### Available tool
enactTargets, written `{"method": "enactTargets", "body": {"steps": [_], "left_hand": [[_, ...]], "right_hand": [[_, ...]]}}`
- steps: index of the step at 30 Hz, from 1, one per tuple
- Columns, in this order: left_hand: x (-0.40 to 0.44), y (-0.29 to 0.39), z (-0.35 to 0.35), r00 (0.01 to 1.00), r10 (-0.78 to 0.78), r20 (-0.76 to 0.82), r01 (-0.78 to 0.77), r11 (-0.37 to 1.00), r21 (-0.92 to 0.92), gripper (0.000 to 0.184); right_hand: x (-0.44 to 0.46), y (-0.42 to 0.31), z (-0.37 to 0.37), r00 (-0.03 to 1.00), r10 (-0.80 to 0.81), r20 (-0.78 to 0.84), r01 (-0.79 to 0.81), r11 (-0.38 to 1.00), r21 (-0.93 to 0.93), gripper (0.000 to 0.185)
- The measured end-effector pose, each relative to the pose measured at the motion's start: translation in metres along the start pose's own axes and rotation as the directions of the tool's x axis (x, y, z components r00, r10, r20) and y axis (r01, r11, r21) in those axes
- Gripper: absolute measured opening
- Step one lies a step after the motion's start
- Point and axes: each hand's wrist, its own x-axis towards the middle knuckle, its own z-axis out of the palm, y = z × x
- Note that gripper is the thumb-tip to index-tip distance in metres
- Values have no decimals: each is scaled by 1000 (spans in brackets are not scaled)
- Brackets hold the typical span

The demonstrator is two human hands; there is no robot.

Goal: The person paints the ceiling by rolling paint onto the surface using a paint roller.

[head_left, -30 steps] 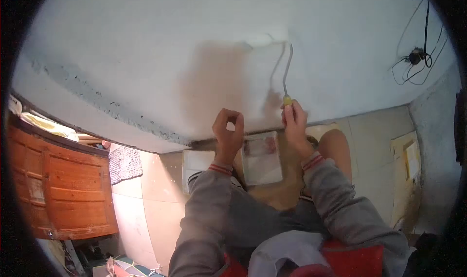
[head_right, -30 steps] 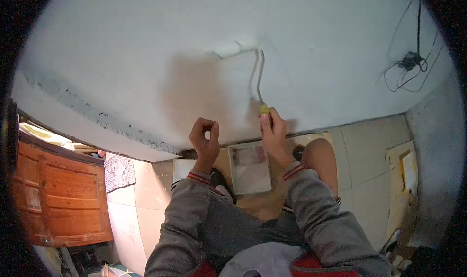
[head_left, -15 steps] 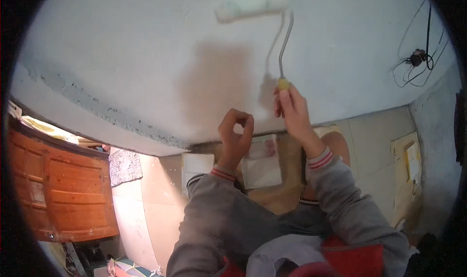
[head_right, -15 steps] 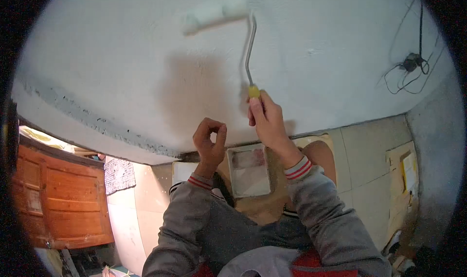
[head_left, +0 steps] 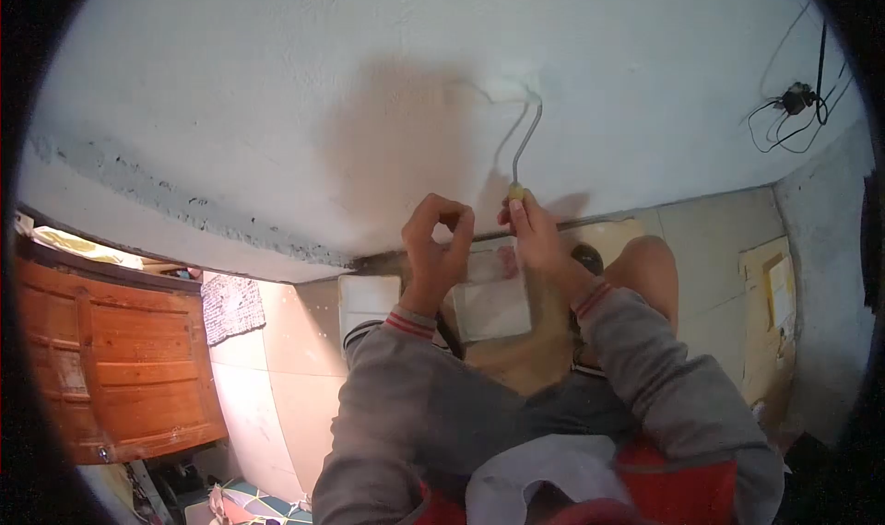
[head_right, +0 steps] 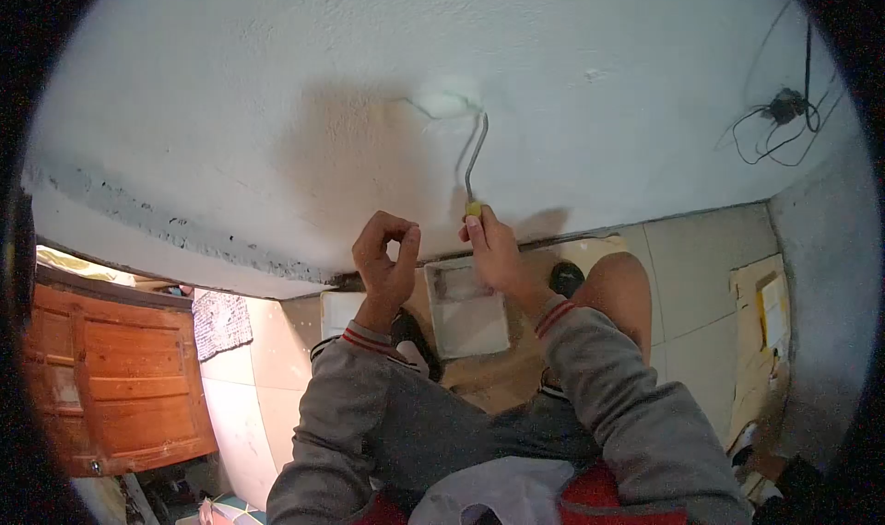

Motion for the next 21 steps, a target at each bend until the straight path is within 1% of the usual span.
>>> {"method": "enactTargets", "body": {"steps": [2, 3, 5, 6, 8, 9, 10, 11, 12, 14, 15, 17, 19, 21], "left_hand": [[-1, -3, 1, 1000, -2, 0, 2, 1000, -8, 9], [-1, -4, 2, 1000, -1, 1, 1, 1000, -21, 8], [-1, -6, 1, 1000, -7, -1, 7, 1000, -15, 8], [-1, -6, 2, 1000, -9, -3, 9, 1000, -12, 8], [-3, -5, -1, 999, -30, 22, 30, 999, -17, 7], [-3, -5, -1, 998, -35, 45, 36, 999, -18, 7], [-2, -5, 0, 999, -16, 38, 19, 998, -66, 7], [-3, -5, 0, 999, -32, 37, 34, 997, -68, 7], [-3, -6, 0, 999, -25, 48, 28, 998, -59, 7], [-3, -7, 2, 998, -24, 57, 26, 998, -48, 6], [-2, -6, 4, 1000, -9, 29, 11, 998, -61, 7], [-2, -4, 6, 1000, 1, 0, -1, 998, -66, 7], [-2, -3, 6, 1000, 1, 9, -1, 1000, -21, 7], [-2, -6, 5, 1000, 5, 4, -5, 1000, -19, 7]], "right_hand": [[-2, 12, 2, 998, -58, 5, 58, 998, -36, 34], [-2, 9, 2, 999, -54, 8, 54, 998, -37, 34], [-1, 5, 2, 994, -59, -95, 63, 997, 35, 34], [0, 0, -2, 994, -51, -94, 54, 998, 29, 34], [3, -18, -10, 980, -126, -156, 124, 992, -21, 34], [4, -33, -15, 982, -114, -151, 111, 993, -28, 34], [4, -51, -19, 964, -206, -170, 202, 978, -44, 33], [4, -63, -22, 938, -295, -185, 289, 956, -57, 33], [5, -68, -23, 941, -287, -178, 281, 958, -59, 33], [7, -76, -25, 941, -290, -173, 307, 948, 85, 34], [6, -80, -26, 943, -288, -169, 305, 948, 86, 34], [3, -86, -25, 986, -93, -137, 125, 961, 246, 35], [2, -84, -22, 992, -67, -108, 90, 968, 233, 35], [3, -76, -21, 996, -44, -79, 60, 974, 218, 34]]}}
